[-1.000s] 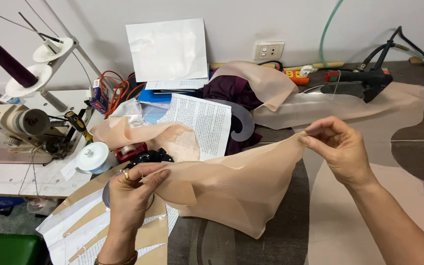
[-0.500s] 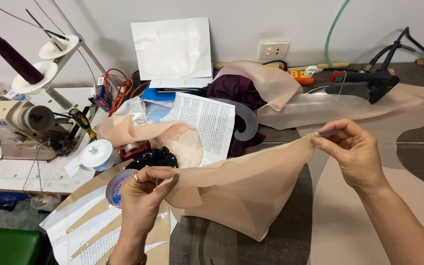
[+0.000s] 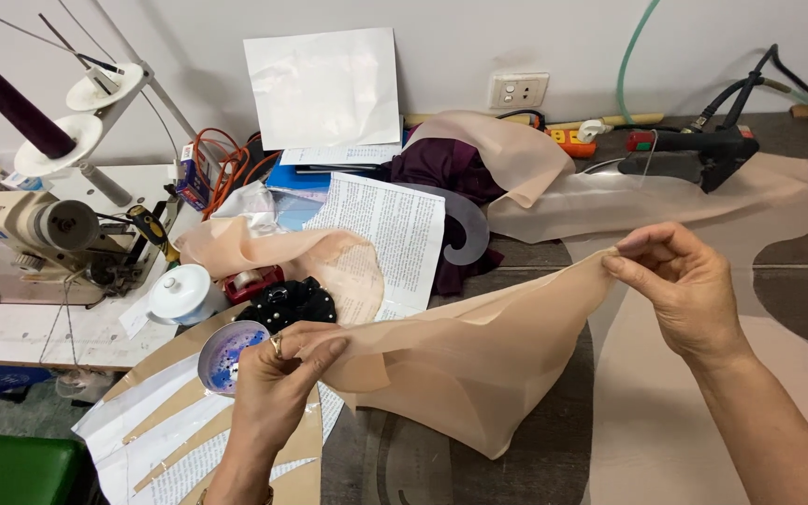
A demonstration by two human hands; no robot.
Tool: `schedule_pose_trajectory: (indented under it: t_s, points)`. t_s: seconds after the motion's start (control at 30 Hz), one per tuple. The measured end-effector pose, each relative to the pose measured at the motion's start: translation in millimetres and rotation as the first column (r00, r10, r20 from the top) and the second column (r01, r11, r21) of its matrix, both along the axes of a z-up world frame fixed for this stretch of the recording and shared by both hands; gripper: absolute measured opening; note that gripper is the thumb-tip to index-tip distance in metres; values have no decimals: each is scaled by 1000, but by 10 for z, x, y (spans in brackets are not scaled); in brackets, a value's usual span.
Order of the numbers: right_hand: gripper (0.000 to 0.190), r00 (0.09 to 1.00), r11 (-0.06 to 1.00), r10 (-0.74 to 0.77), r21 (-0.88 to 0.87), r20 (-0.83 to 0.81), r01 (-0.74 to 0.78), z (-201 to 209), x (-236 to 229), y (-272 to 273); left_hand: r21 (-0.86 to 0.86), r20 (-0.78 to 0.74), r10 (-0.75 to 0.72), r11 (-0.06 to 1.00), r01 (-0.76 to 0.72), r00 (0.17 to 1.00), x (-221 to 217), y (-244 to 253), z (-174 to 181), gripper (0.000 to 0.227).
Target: The person handles a piece of light-colored fabric on a cluttered table, smoothing it out and lifting it to inspect the edges. They then place the fabric back down and continue to adjust its position.
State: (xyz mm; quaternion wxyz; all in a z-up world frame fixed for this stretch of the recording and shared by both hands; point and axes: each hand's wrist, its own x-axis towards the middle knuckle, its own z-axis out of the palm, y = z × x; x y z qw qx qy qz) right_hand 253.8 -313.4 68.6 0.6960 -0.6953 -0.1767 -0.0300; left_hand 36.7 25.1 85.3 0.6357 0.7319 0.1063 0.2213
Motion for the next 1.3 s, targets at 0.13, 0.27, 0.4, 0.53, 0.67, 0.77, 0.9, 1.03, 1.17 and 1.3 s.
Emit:
schedule_pose_trajectory:
  t_s: [0.13,0.27,0.4,0.53,0.67,0.77,0.9,1.03,1.17,1.3]
  points:
    - [19,1000,1000,-2,-14,-2,2,47,-35,1,-93,-1,27,995,-27,1000,5,-2,-42,14]
    - [20,1000,1000,3,-6,-5,-3,59,-40,5,-77,28,49,996,-47,998,23,35,-104,15]
    - [19,1000,999,15,-35,5,-15,59,3,-11,-95,33,59,994,-56,998,41,36,-41,16]
    - [18,1000,996,16,-89,26,-14,275,-30,39,-100,44,90,991,-85,995,81,48,119,16]
    - [18,996,996,49,-75,80,-43,536,67,78,-164,140,43,986,-20,989,177,156,344,18]
    - [15,975,989,139,-64,172,-130,790,176,109,-145,194,22,989,7,981,269,247,631,24]
    - [18,930,982,153,-157,334,-105,1146,272,167,163,252,-61,986,20,966,356,292,1104,11]
    - [23,891,954,156,-300,426,-24,1499,279,204,391,234,-102,921,3,967,407,268,1495,9]
    - [21,891,948,155,-318,427,-13,1644,308,260,398,179,-30,916,-44,983,460,265,1668,11]
    - [18,880,947,183,-318,438,-39,1713,320,275,404,169,13,911,-81,986,507,291,1767,15]
